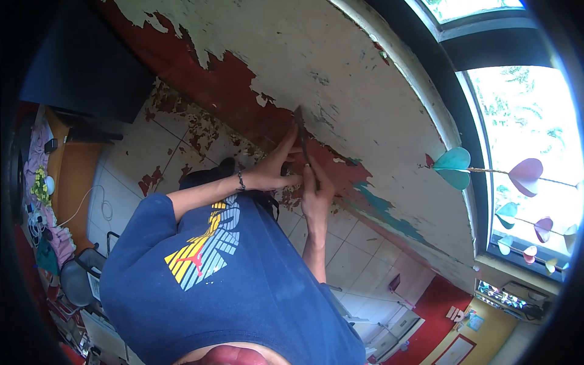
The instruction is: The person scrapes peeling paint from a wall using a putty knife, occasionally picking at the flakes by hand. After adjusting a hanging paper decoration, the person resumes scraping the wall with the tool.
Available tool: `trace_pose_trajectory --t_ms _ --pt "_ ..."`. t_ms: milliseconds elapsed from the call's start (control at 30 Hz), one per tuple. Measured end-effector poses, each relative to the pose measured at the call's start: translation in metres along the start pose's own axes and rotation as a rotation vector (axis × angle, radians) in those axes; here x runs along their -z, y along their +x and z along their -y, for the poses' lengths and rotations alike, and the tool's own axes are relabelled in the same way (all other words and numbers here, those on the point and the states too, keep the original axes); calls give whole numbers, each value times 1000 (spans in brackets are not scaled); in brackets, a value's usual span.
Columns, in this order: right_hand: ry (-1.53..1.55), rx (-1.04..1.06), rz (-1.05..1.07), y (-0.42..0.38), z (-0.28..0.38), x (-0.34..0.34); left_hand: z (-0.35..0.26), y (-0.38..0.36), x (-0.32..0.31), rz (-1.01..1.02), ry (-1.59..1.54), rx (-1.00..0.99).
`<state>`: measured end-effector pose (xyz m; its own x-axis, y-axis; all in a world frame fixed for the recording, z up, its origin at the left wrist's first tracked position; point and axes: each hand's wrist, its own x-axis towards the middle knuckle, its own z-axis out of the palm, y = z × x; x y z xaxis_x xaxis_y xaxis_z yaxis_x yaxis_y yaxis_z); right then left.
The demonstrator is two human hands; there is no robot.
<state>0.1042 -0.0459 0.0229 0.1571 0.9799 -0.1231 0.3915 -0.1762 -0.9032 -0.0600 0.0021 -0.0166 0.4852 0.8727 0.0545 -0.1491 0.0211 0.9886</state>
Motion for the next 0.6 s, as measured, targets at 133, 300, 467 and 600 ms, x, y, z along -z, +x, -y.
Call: trace_pose_trajectory --t_ms 133,300,467,600 --pt "-26 13 -36 -4 2 5 9 1 -2 41 202 -102" --pt "-72 70 -69 -7 -18 11 3 1 -5 35 29 -94" --pt "21 55 -61 -4 -30 37 13 4 -14 45 294 -105" --pt "-128 83 -38 4 -12 27 13 2 -19 -32 176 -118"
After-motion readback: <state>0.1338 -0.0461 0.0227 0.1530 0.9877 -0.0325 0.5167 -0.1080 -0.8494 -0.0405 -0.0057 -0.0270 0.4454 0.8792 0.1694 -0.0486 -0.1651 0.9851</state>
